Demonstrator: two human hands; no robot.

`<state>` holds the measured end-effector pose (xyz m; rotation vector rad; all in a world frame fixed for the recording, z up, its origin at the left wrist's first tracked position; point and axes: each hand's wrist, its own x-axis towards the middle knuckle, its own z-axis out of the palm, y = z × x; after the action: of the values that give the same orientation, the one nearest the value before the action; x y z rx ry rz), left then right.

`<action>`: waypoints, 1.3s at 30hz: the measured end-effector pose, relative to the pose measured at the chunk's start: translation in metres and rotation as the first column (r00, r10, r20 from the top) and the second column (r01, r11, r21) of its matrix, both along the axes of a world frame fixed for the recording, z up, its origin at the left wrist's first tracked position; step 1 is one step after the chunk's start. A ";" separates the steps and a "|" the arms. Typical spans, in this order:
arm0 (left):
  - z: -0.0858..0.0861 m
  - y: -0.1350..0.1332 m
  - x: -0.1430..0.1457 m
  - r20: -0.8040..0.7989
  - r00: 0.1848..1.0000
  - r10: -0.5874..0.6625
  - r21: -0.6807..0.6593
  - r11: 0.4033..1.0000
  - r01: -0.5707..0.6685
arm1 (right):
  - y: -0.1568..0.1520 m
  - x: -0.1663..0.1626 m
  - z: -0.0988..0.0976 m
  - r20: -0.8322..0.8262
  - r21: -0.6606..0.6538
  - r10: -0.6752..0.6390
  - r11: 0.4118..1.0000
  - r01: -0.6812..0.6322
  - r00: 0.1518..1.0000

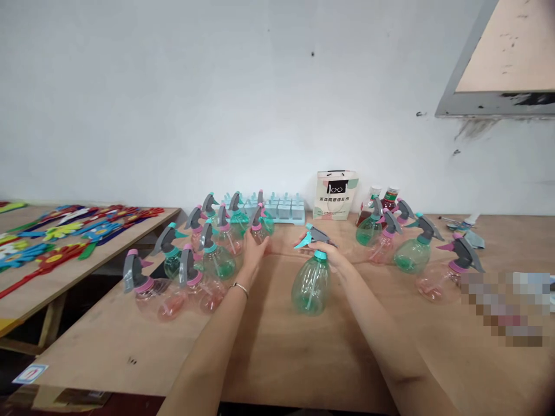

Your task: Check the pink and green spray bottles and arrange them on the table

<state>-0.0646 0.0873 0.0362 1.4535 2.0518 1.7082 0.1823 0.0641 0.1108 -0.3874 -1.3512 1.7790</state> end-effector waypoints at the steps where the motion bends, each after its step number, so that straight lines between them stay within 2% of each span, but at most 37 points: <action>1: -0.003 -0.005 0.006 -0.036 0.999 0.004 -0.018 1.000 -0.005 | -0.001 0.001 0.002 -0.020 -0.016 0.010 1.000 -0.011 1.000; 4: -0.018 -0.036 0.029 -0.157 0.987 0.046 -0.049 0.997 -0.054 | -0.003 0.008 0.008 -0.078 -0.040 0.045 0.998 -0.048 0.996; 7: -0.030 -0.073 0.051 -0.212 0.977 0.005 -0.074 0.997 -0.021 | -0.003 0.014 0.012 -0.126 -0.026 0.061 0.998 -0.065 0.990; 11: -0.033 -0.098 0.066 -0.091 0.987 -0.132 -0.028 0.991 0.130 | 0.001 0.019 0.012 -0.157 -0.022 0.047 0.998 -0.051 0.987; 14: -0.029 -0.098 0.069 0.000 0.971 -0.240 0.026 0.970 0.240 | 0.004 0.018 0.010 -0.174 -0.038 -0.001 0.999 -0.006 0.985; 19: -0.030 -0.094 0.065 0.006 0.960 -0.279 0.024 0.960 0.279 | 0.010 0.013 0.008 -0.123 -0.030 -0.122 0.992 0.119 0.985; 25: -0.027 -0.096 0.063 -0.020 0.948 -0.317 -0.001 0.948 0.317 | 0.008 0.012 0.011 -0.118 -0.068 -0.099 0.993 0.091 0.988; 31: -0.024 -0.097 0.064 -0.026 0.946 -0.322 0.003 0.947 0.322 | 0.007 0.014 0.015 -0.100 -0.027 -0.174 0.985 0.172 0.980; 36: -0.023 -0.097 0.063 -0.045 0.949 -0.313 -0.020 0.950 0.313 | 0.006 0.012 0.015 -0.101 -0.051 -0.094 0.995 0.089 0.990; 39: -0.022 -0.098 0.063 -0.047 0.945 -0.325 -0.014 0.946 0.325 | 0.007 0.013 0.015 -0.122 -0.030 -0.160 0.987 0.157 0.980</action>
<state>-0.0017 -0.0105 0.0145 1.7319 1.7138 1.5456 0.1954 0.0710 0.1259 -0.3783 -1.1836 1.6580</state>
